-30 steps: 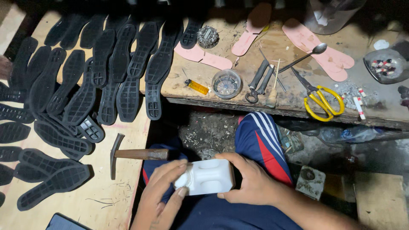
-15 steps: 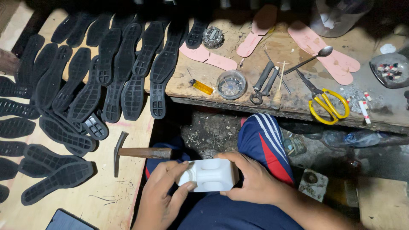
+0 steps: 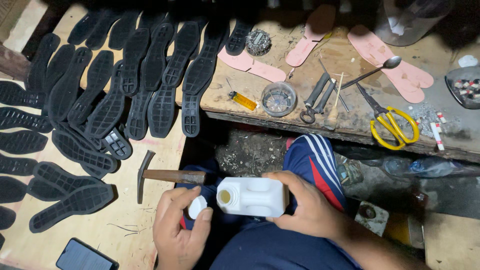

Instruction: The person sits on the floor of a shoe workshop and uses a brush to apply glue to the textured underside of rubber shoe soles, working one sole at a time. They set a finished sole on the table, pick up a new one, and continue brushing glue across the sole surface.

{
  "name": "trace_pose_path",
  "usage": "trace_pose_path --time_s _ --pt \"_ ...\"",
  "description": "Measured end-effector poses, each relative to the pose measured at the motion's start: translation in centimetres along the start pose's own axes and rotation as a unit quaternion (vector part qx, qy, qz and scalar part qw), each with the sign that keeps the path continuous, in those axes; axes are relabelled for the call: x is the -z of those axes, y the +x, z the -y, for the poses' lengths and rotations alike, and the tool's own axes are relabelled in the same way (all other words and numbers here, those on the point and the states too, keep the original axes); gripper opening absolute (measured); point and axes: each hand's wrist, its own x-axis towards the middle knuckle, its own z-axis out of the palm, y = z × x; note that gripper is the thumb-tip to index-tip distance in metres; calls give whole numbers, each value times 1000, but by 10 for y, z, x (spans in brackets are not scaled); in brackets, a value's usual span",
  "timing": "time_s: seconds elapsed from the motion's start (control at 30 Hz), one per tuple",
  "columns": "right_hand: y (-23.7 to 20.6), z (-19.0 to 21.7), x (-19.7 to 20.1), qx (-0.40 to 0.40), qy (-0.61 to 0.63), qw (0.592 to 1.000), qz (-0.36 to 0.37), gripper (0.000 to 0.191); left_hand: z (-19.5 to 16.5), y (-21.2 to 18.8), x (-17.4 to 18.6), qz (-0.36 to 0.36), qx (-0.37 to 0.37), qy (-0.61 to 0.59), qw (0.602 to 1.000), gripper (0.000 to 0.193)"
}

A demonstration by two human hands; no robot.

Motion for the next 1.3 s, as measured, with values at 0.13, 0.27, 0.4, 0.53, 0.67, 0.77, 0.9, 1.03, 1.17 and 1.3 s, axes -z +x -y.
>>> trace_pose_path --time_s 0.13,0.27,0.4,0.53,0.67,0.77,0.9,1.03,1.17,1.3 --pt "7 3 30 -23 -35 997 -64 83 30 -14 -3 66 110 -80 988 28" --pt "23 3 74 44 -107 980 -160 86 78 -41 -28 126 266 -153 943 28" --pt "47 4 115 59 -292 936 -187 86 126 -64 -43 133 444 -233 855 28" --pt "71 0 138 155 -390 887 -191 77 152 -74 -38 109 438 -320 833 33" --pt "83 -10 144 167 -430 866 -190 76 159 -73 -35 88 444 -353 819 36" --pt "88 -17 144 155 -448 861 -182 71 160 -71 -36 87 445 -366 813 36" --pt "91 -20 142 139 -473 853 -171 72 162 -71 -35 83 450 -386 801 35" --pt "96 -16 136 138 -488 845 -167 74 163 -72 -34 78 450 -392 799 35" --pt "99 -12 133 144 -502 838 -159 71 165 -73 -34 78 452 -394 797 35" --pt "101 -10 133 136 -505 839 -148 67 166 -72 -34 79 449 -397 797 35"
